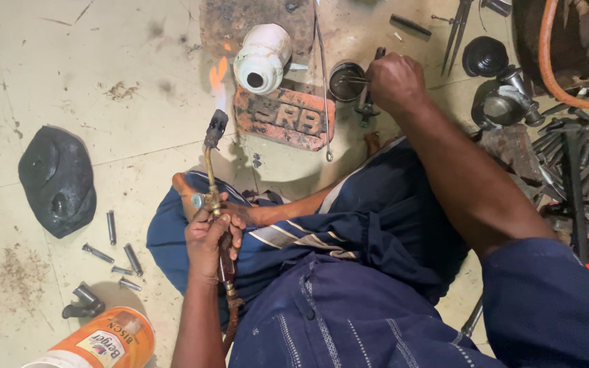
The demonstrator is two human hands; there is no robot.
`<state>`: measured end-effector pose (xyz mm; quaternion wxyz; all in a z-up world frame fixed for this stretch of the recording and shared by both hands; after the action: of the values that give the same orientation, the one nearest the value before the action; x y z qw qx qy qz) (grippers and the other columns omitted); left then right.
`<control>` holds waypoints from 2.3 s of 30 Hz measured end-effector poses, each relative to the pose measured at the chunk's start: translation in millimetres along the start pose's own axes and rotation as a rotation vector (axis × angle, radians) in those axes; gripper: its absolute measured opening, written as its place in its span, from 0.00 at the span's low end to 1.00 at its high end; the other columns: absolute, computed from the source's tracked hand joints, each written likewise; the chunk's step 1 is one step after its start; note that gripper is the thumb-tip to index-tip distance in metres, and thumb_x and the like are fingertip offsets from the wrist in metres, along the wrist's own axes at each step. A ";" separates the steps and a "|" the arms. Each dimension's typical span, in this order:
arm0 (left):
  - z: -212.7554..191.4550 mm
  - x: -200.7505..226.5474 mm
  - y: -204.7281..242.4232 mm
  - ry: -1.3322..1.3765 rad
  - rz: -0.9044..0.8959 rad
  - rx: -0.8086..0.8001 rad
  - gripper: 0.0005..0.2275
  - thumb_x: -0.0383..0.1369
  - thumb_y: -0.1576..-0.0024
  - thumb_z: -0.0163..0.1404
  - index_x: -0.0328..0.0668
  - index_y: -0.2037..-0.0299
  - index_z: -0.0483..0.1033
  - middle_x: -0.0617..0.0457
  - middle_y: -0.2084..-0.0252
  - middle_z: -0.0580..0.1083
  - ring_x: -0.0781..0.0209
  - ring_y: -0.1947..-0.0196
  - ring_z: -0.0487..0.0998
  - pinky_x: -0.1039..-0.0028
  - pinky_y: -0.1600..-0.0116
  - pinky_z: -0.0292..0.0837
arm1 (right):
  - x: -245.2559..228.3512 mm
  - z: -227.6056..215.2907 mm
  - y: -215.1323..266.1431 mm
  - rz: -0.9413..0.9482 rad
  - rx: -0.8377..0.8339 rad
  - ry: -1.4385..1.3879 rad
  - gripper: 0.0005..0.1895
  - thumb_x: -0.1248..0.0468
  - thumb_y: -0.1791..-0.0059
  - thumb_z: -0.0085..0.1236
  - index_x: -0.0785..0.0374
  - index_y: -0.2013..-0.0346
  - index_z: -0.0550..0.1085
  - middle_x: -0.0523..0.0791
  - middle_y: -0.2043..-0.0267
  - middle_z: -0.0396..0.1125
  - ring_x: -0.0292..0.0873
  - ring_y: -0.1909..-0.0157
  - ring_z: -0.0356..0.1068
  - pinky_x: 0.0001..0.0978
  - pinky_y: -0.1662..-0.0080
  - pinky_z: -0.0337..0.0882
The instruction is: The person sits on the floor and uses a blowtorch to heat a small white ceramic crucible resting on a brick. They hold a metal rod in the flame and repeatedly dip it into a small container, then back into the crucible, continuing the heating process.
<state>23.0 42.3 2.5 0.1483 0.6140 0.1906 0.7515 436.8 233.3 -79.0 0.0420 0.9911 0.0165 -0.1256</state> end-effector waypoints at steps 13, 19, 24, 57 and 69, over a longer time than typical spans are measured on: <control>-1.9 -1.1 1.5 0.000 0.015 -0.005 0.20 0.24 0.40 0.48 0.29 0.37 0.68 0.45 0.70 0.75 0.65 0.83 0.72 0.80 0.84 0.65 | -3.7 -8.3 5.8 -0.020 -0.020 -0.009 0.10 0.69 0.55 0.58 0.54 0.68 0.85 0.53 0.66 0.75 0.60 0.64 0.75 0.50 0.57 0.75; -6.5 -4.4 1.5 0.047 0.018 -0.034 0.19 0.24 0.40 0.48 0.29 0.37 0.69 0.45 0.70 0.76 0.65 0.83 0.72 0.80 0.84 0.66 | 4.1 -19.0 17.6 0.047 0.031 -0.064 0.06 0.60 0.52 0.63 0.51 0.63 0.85 0.51 0.65 0.75 0.58 0.64 0.75 0.50 0.58 0.74; -8.7 -6.1 2.3 0.042 0.013 -0.021 0.19 0.24 0.40 0.49 0.30 0.38 0.69 0.45 0.71 0.76 0.65 0.84 0.72 0.80 0.84 0.66 | -0.4 -13.5 14.4 -0.015 0.068 -0.031 0.07 0.61 0.55 0.62 0.54 0.65 0.84 0.52 0.66 0.74 0.61 0.64 0.74 0.51 0.58 0.74; -5.9 -3.9 1.8 0.014 0.010 0.007 0.19 0.24 0.40 0.48 0.30 0.37 0.69 0.46 0.71 0.76 0.66 0.84 0.73 0.80 0.85 0.66 | -1.1 -39.1 36.0 -0.082 0.195 -0.113 0.06 0.62 0.56 0.68 0.56 0.65 0.85 0.50 0.69 0.75 0.54 0.69 0.74 0.44 0.62 0.75; -1.1 -2.9 -0.7 0.025 -0.010 0.063 0.20 0.24 0.40 0.47 0.30 0.37 0.69 0.46 0.70 0.75 0.65 0.82 0.73 0.80 0.84 0.67 | -27.8 -37.1 -20.4 -0.315 0.273 -0.065 0.05 0.63 0.51 0.62 0.55 0.64 0.84 0.50 0.64 0.76 0.54 0.63 0.76 0.46 0.57 0.76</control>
<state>22.5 41.5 -0.5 0.1302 0.6081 0.2190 0.7519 418.2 256.3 -37.9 -0.1125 0.9681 0.1525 -0.1637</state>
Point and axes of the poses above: each hand's wrist, its own y-axis away from the middle knuckle, its own z-axis out of the palm, x = y × z, the point moved 4 cm from there along -y, towards the middle knuckle
